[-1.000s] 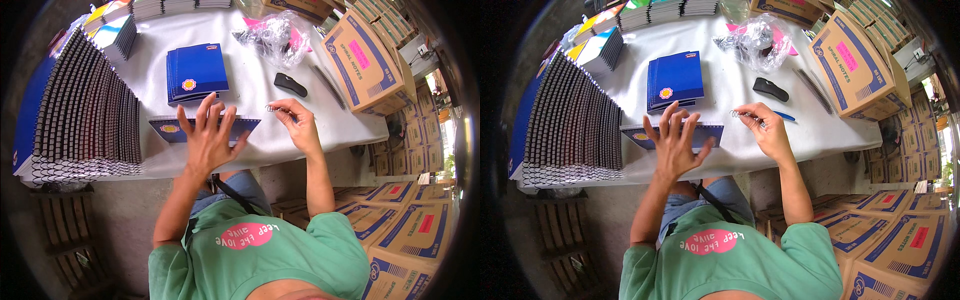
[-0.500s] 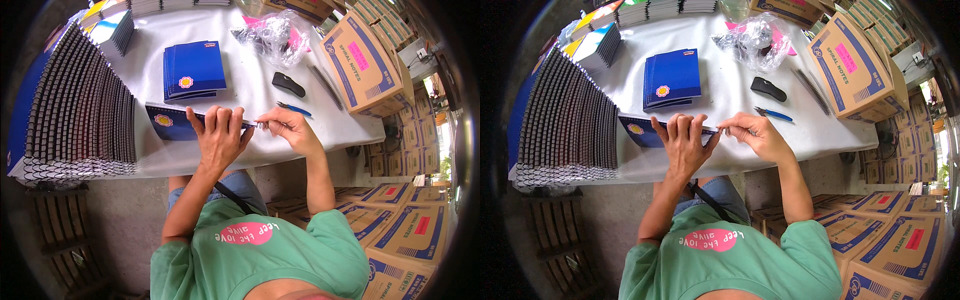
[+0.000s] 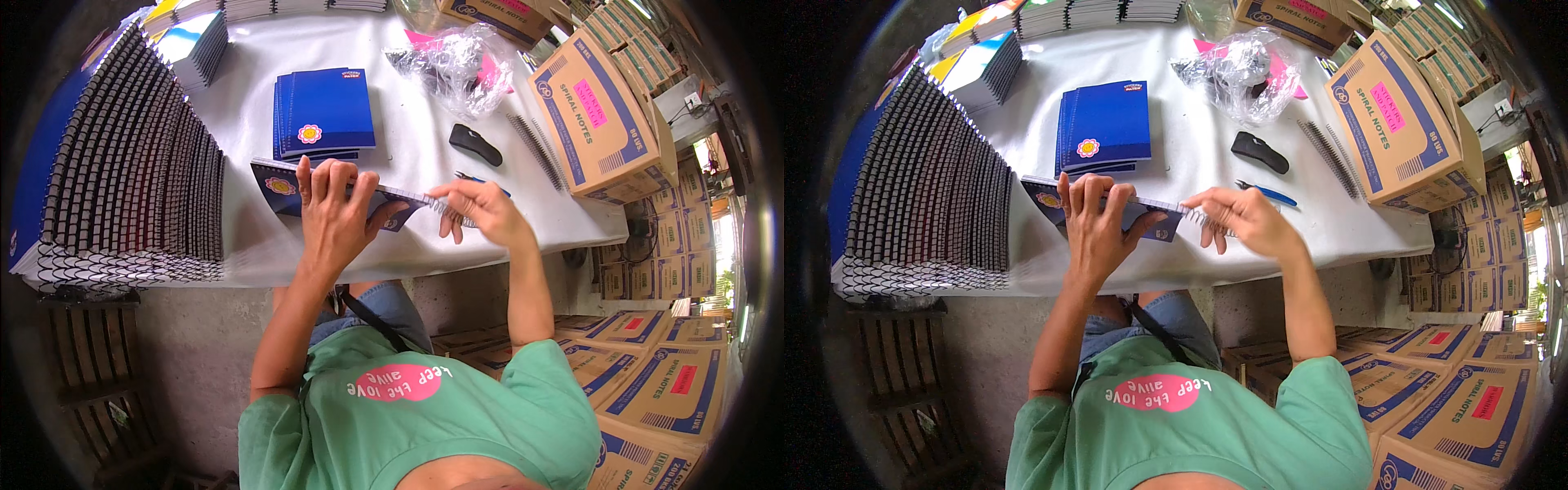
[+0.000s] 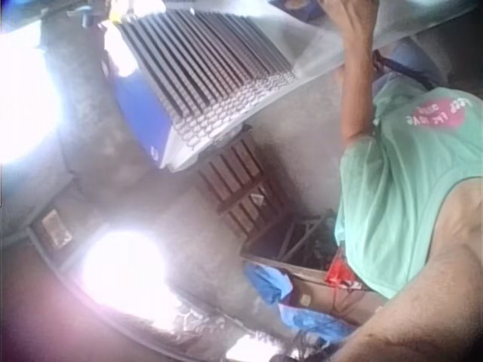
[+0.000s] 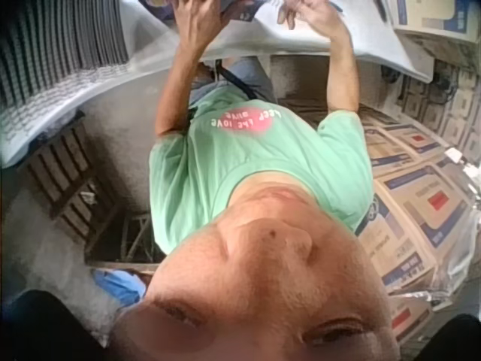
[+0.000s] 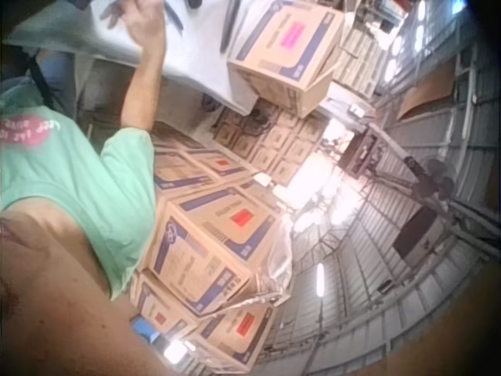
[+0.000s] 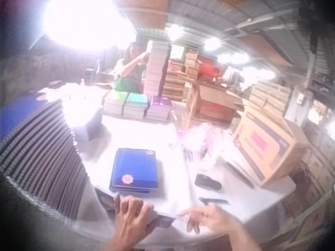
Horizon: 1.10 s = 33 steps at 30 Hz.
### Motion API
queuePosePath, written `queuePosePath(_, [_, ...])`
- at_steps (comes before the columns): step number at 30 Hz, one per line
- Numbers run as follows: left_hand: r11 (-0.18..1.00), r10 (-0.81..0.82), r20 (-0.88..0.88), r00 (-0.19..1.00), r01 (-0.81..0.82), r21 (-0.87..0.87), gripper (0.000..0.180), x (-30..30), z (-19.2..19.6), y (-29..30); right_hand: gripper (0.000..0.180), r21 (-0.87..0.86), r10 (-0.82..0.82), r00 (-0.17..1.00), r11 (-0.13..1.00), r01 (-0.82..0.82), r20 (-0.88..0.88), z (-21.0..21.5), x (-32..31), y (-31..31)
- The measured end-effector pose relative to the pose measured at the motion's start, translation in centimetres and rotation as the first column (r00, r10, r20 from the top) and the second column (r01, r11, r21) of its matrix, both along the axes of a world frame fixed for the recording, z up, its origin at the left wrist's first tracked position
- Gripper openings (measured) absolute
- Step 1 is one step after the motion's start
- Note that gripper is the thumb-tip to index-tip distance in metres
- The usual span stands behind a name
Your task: The person picks up a stack of notebook pages and covers, inserts a spiral wire binding through the holes, and uses pliers to trim and crimp the ends of the wire.
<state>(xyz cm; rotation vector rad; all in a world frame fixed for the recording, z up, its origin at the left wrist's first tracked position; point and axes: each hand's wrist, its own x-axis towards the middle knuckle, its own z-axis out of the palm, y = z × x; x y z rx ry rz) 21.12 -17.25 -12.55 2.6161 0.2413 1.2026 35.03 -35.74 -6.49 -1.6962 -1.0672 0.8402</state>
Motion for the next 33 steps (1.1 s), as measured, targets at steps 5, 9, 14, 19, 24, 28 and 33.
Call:
queuePosePath(5, [0.977,-0.197,-0.038,0.980,0.193,-0.095,0.044,0.0,1.7,0.7,0.033,0.000,-0.295,0.632,0.906,0.423,0.717,-3.9,10.7,-0.7])
queuePosePath(9, [0.948,-0.302,-0.008,0.953,0.300,-0.111,0.044,-1.1,1.6,0.4,0.042,-0.052,-0.186,0.367,0.832,0.552,0.911,-10.8,14.4,-2.3])
queuePosePath(14, [0.961,-0.242,0.002,0.970,0.239,-0.140,0.041,-1.5,1.5,-0.2,0.039,0.335,-0.428,0.897,0.834,0.438,-0.108,-7.6,10.5,-1.8])
queuePosePath(19, [0.971,-0.178,0.042,0.983,0.183,-0.154,0.044,-0.7,1.6,-0.9,0.006,0.429,0.161,0.987,0.892,-0.139,-0.014,-3.9,1.3,0.7])
queuePosePath(24, [0.966,-0.204,0.046,0.978,0.208,-0.154,0.047,-0.6,2.0,-0.8,0.011,0.783,0.453,0.844,0.619,-0.066,-0.287,-4.1,1.7,1.0])
queuePosePath(28, [0.967,-0.200,0.026,0.979,0.202,-0.155,0.048,-0.7,1.5,-0.8,0.009,0.631,0.236,0.956,0.772,-0.075,-0.175,-2.9,2.6,1.4])
queuePosePath(33, [0.958,-0.232,0.016,0.973,0.232,-0.167,0.047,-0.9,1.7,-0.5,0.013,0.338,0.022,0.994,0.939,-0.057,0.106,-3.2,2.3,2.3])
